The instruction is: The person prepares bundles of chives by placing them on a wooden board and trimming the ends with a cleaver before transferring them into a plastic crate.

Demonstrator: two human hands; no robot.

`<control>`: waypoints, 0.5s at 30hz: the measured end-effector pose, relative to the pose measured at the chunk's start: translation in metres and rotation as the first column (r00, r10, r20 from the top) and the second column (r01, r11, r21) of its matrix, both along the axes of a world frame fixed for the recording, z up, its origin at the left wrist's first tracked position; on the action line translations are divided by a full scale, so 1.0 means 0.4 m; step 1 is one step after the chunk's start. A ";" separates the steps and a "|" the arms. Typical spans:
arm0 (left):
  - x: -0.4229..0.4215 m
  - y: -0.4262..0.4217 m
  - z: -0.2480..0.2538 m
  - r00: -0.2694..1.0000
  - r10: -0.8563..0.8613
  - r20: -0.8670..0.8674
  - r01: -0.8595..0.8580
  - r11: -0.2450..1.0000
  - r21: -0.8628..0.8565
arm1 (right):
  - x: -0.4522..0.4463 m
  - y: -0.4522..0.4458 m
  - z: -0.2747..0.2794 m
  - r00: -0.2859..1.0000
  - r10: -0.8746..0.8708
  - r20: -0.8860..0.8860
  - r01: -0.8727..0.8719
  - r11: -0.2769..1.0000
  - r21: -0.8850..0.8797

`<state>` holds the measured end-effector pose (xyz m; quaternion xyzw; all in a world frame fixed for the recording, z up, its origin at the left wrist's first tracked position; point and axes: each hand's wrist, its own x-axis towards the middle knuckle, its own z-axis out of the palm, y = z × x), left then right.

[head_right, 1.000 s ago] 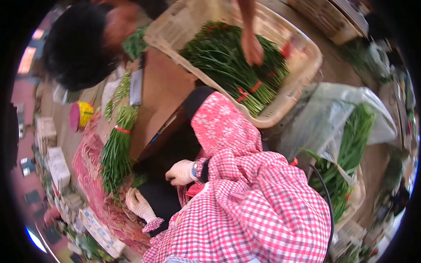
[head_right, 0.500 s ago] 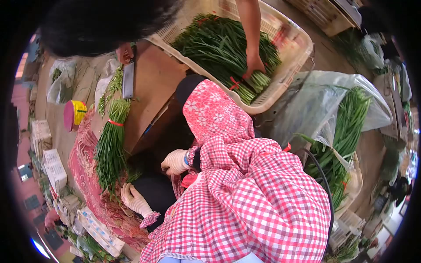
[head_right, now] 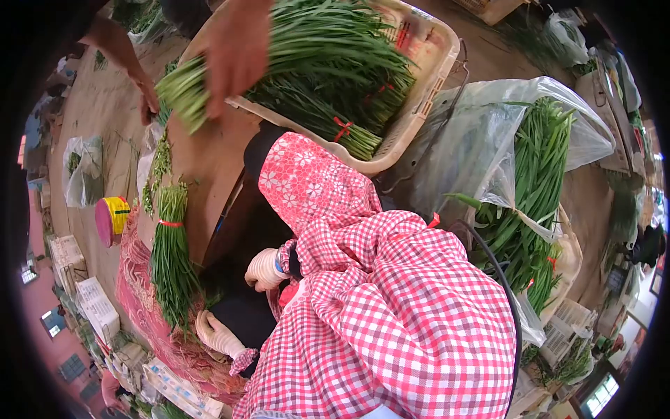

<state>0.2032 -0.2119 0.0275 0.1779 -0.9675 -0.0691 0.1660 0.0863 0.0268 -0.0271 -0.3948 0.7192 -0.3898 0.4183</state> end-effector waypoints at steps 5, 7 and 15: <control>-0.003 0.001 0.000 1.000 0.005 0.016 -0.005 1.000 -0.001 | -0.001 0.000 0.005 0.999 0.029 -0.017 -0.028 1.000 0.009; -0.003 0.001 -0.001 1.000 0.026 0.014 -0.026 0.999 0.018 | 0.001 0.002 0.005 0.999 0.034 -0.024 -0.034 0.999 0.010; -0.004 -0.007 -0.012 0.999 0.000 -0.046 -0.003 0.997 -0.077 | 0.000 0.011 0.022 0.998 -0.009 -0.058 0.008 1.000 -0.010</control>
